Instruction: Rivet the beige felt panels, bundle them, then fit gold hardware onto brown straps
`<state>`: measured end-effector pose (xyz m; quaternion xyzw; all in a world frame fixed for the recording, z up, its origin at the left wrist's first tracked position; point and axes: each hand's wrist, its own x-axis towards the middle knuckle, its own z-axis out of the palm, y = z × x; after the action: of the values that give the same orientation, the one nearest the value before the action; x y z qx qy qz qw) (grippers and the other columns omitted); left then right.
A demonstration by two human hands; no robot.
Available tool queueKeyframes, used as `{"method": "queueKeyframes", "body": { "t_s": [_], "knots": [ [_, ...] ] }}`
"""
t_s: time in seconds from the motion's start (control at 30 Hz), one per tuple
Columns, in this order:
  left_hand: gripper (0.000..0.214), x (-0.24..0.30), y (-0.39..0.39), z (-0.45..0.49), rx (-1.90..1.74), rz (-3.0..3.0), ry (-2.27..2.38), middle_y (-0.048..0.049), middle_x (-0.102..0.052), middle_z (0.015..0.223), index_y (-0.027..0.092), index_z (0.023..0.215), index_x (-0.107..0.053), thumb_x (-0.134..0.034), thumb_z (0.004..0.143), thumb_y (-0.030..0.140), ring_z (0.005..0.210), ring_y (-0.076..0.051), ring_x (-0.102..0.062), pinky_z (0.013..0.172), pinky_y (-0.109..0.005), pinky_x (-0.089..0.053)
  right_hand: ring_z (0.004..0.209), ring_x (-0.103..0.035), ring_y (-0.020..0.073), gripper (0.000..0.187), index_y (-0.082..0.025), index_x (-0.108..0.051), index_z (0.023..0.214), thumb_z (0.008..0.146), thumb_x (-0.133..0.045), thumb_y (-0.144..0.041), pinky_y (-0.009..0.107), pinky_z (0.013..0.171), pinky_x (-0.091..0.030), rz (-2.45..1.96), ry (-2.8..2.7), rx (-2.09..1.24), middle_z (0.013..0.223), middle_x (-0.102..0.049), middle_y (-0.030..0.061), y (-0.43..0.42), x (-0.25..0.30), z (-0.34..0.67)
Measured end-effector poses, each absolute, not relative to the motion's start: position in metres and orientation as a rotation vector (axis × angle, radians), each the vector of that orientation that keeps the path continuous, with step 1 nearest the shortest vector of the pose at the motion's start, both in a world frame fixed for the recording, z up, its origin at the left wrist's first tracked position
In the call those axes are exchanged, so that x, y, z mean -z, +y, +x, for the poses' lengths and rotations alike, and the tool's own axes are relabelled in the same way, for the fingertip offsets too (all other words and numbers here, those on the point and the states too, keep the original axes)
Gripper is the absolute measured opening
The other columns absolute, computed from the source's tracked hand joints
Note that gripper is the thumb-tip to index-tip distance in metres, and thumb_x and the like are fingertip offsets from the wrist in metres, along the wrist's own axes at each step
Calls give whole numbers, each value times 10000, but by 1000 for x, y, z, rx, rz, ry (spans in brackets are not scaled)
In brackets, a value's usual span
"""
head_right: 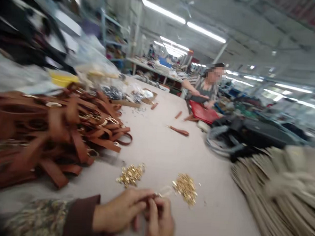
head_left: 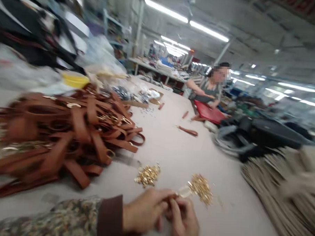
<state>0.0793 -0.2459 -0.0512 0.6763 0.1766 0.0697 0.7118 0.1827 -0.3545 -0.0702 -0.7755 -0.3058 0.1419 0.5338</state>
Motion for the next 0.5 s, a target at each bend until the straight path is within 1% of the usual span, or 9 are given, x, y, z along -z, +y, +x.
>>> {"method": "queueKeyframes", "body": {
  "t_s": [0.03,0.07,0.13,0.2,0.27,0.33,0.4,0.5],
  "knots": [
    [324,51,-251,85,-90,1496,362,30,-543,592,183,1198,-614,-448,954,317,469,-104,-495,449,-204,-403,537,-586,121,337,-195,-608,750,900,-572,-495,240,535,-511,-1805,-716,-352,619,-619,-20,-364,66,184],
    [386,52,-254,90,-70,1490,351,30,-546,610,184,1269,-577,-448,934,326,471,-102,-495,449,-201,-402,524,-575,119,302,-203,-589,741,881,-596,-471,235,529,-497,-1759,-716,-378,594,-605,-27,-371,63,188],
    [510,52,-251,98,-39,1478,323,24,-547,662,170,1372,-501,-457,903,363,513,-104,-510,476,-202,-422,544,-574,126,253,-193,-605,799,868,-604,-437,237,531,-483,-1729,-717,-406,638,-627,-17,-384,58,200],
    [583,50,-246,100,-22,1489,344,32,-510,668,160,1419,-457,-467,890,404,533,-101,-482,481,-192,-403,602,-603,136,262,-182,-637,892,883,-575,-436,239,567,-487,-1857,-699,-303,723,-669,9,-401,54,220],
    [612,46,-242,98,-16,1516,397,48,-449,637,154,1420,-461,-476,889,458,527,-96,-423,462,-177,-345,694,-646,163,313,-178,-659,961,908,-517,-451,262,643,-507,-2103,-709,-31,825,-709,50,-424,51,247],
    [621,42,-241,96,-32,1520,442,53,-409,614,146,1393,-499,-455,897,519,528,-99,-381,452,-175,-297,792,-665,199,366,-166,-673,994,926,-450,-449,308,743,-513,-2335,-776,234,935,-723,101,-447,51,279],
    [609,38,-241,95,-39,1498,457,52,-401,603,151,1365,-534,-436,903,535,527,-101,-370,457,-178,-286,849,-658,232,393,-149,-675,1032,926,-425,-432,365,812,-499,-2452,-856,338,994,-713,137,-460,52,308],
    [552,34,-239,95,-2,1456,419,36,-480,653,167,1330,-568,-537,856,448,555,-98,-403,491,-176,-328,887,-641,252,347,-140,-679,1030,945,-423,-358,410,861,-482,-2535,-948,318,975,-696,158,-460,51,331]
  ]
}}
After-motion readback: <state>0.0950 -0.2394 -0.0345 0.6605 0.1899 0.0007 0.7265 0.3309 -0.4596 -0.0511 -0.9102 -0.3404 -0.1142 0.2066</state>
